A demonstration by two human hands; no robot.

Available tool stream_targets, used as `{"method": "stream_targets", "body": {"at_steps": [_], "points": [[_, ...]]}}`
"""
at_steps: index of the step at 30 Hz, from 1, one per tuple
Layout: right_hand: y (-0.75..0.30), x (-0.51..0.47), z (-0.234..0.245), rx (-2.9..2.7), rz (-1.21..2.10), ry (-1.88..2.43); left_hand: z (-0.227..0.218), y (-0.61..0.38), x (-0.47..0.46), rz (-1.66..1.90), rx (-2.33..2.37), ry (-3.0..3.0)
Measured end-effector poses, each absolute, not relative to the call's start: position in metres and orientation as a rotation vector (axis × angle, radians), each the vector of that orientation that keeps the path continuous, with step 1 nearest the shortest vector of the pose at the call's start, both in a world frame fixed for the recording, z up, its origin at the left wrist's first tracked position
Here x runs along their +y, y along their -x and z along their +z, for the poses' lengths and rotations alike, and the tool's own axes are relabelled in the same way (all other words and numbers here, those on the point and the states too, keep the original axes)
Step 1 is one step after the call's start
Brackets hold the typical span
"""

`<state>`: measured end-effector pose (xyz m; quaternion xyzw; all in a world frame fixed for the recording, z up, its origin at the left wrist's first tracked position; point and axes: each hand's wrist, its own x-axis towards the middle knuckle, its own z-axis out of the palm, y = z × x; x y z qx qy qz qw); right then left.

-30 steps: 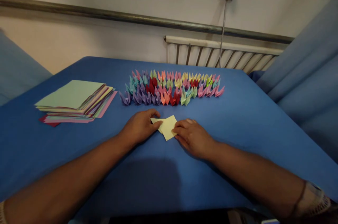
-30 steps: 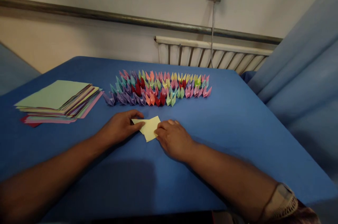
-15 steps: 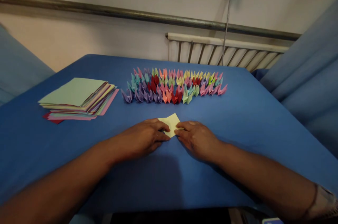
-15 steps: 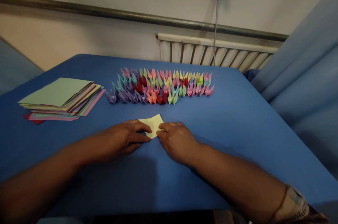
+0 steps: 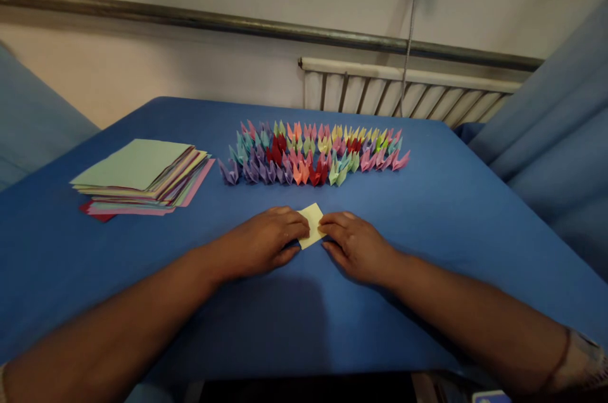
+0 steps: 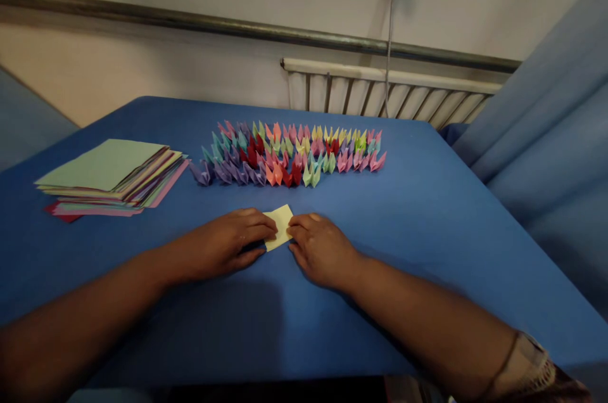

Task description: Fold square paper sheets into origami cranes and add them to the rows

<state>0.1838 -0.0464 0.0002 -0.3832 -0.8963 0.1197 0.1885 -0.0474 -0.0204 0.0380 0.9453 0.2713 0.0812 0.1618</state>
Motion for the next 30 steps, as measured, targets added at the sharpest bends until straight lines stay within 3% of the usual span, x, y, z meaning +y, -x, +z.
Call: {"method": "stream_targets", "body": {"at_steps": [15,30], "points": [[-0.181,-0.041,-0.004,-2.414,0.429,1.096,0.032,0.041,-0.022,0.194,0.848,-2.734],[-0.18,-0.031,-0.01,-2.326,0.46,1.247,0.02,0.037,-0.016,0.309,1.238,-2.523]]}}
